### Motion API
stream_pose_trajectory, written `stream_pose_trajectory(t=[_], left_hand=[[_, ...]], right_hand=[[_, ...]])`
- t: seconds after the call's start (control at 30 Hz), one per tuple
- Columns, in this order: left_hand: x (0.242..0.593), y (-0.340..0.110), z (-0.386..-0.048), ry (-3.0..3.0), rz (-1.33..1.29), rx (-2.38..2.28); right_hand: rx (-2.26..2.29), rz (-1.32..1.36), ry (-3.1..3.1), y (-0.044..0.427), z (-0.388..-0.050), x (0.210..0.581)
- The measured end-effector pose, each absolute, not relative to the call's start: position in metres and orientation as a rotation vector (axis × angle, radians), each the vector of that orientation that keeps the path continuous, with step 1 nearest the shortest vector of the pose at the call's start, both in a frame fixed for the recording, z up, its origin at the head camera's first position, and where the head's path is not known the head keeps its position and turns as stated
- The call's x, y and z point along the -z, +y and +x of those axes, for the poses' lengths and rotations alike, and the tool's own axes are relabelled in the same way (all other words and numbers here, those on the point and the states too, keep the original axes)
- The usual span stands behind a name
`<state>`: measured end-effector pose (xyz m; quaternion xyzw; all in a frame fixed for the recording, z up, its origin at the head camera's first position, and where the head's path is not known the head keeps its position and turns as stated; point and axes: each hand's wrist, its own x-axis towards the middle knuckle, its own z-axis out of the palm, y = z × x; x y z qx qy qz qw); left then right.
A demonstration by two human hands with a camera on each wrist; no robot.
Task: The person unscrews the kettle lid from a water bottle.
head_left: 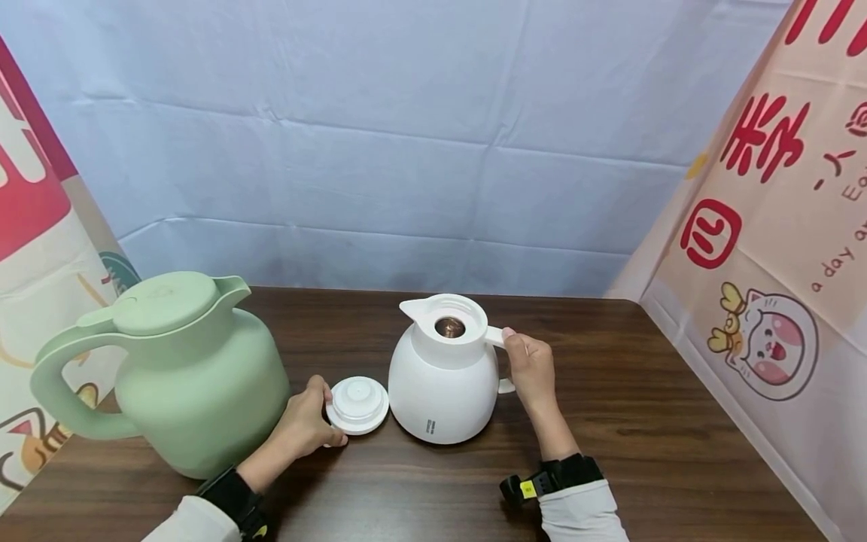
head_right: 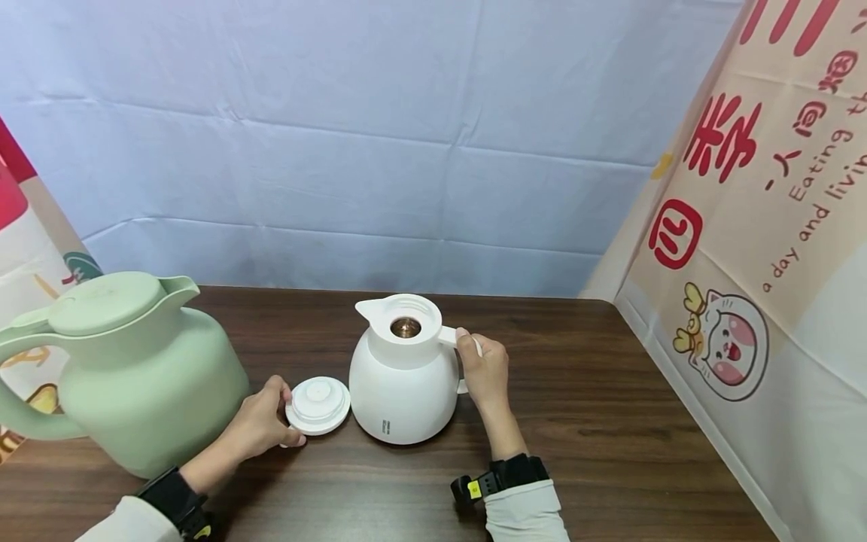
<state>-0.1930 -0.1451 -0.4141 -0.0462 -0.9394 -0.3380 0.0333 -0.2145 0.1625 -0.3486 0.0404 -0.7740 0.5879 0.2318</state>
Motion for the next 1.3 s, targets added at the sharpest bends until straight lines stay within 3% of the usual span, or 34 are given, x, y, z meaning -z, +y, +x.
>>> stream_pose_trajectory(t=[0.57,0.87,1.3], left_hand=[[0.411,-0.146,-0.191,-2.979,-0.151,0.967],[0.41,-0.143,-0.192,-2.998,-0.155,0.94],[0.407,-0.111,-0.223,-3.085,0.007,0.892]], right_hand=[[-1.657,0.115,-2.14,0.159,-0.216,0.35],[-1.617,0.08,-2.106,0.172,-0.238,0.378],[-1.291,-0.04,-2.094,0.178,-0.262,0.378]])
